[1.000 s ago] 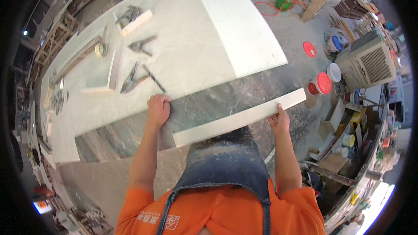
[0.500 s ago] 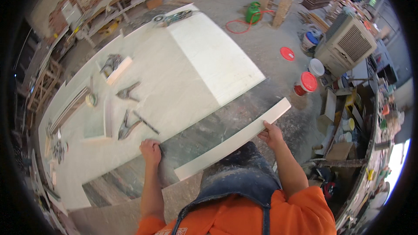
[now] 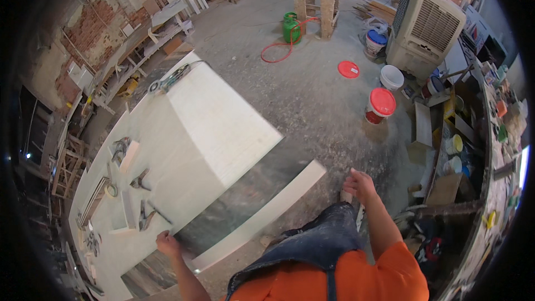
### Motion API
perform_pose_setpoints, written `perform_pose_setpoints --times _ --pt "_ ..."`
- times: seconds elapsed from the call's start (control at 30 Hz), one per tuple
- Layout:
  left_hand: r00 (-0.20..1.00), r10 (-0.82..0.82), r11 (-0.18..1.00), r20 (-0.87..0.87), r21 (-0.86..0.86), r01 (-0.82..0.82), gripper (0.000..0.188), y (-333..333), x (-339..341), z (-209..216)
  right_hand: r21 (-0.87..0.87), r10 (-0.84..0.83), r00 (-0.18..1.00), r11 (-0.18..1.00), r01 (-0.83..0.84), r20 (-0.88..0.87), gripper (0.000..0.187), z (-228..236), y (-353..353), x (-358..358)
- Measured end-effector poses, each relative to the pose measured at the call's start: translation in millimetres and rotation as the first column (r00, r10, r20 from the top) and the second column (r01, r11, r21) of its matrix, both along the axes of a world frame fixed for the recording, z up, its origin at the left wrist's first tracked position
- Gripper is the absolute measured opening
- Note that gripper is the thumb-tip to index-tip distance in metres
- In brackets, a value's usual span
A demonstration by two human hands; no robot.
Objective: The person grinds the edges of a large stone tile with an angle grinder, then positions a white trim strip along the tile edge. The person applies adhesive with a putty knife to the trim strip and presses it onto the stone tile edge.
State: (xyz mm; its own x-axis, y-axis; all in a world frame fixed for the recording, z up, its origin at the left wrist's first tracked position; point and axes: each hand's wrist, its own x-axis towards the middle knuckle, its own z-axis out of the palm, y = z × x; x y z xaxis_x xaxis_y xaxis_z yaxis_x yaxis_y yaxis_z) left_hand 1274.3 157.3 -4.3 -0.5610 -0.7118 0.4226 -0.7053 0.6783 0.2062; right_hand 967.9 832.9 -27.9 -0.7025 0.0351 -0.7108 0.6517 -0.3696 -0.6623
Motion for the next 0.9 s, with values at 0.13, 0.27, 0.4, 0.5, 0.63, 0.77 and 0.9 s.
perform_pose_setpoints --times 0.13,0.27,0.4,0.5,0.63,0.77,0.9 --pt "0.995 0.080 0.996 -0.056 0.043 -0.077 0.029 105.2 -65.7 18.8 -0.032 -0.004 1.000 0.999 0.004 -0.009 0.026 -42.5 107.2 -65.5" --pt "0.998 0.015 1.000 0.057 -0.004 -0.015 0.030 197.8 -136.9 33.4 -0.042 0.073 0.990 0.997 -0.068 0.119 0.022 -64.2 167.9 -96.5" --pt "0.993 0.029 0.985 0.116 0.168 -0.048 0.030 265.4 -192.6 38.4 -0.033 0.176 0.980 0.984 -0.174 0.091 0.023 -36.5 192.4 -162.9" --pt "0.993 0.024 0.971 0.112 0.235 -0.050 0.029 292.6 -234.1 39.4 -0.098 0.245 0.968 0.966 -0.240 0.047 0.025 -44.1 194.7 -228.1" --pt "0.983 0.125 0.959 0.133 0.236 -0.154 0.028 316.7 -306.9 40.2 -0.136 0.361 0.932 0.923 -0.361 -0.029 0.027 -49.3 164.3 -309.9" --pt "0.985 0.155 0.959 0.080 0.228 -0.170 0.030 318.5 -385.0 32.5 -0.059 0.604 0.797 0.795 -0.603 -0.016 0.023 -16.1 120.8 -394.2" --pt "0.994 0.103 0.968 -0.033 0.235 -0.093 0.033 315.6 -514.2 24.9 0.071 0.646 0.763 0.760 -0.645 0.013 0.023 -42.9 117.7 -507.3"
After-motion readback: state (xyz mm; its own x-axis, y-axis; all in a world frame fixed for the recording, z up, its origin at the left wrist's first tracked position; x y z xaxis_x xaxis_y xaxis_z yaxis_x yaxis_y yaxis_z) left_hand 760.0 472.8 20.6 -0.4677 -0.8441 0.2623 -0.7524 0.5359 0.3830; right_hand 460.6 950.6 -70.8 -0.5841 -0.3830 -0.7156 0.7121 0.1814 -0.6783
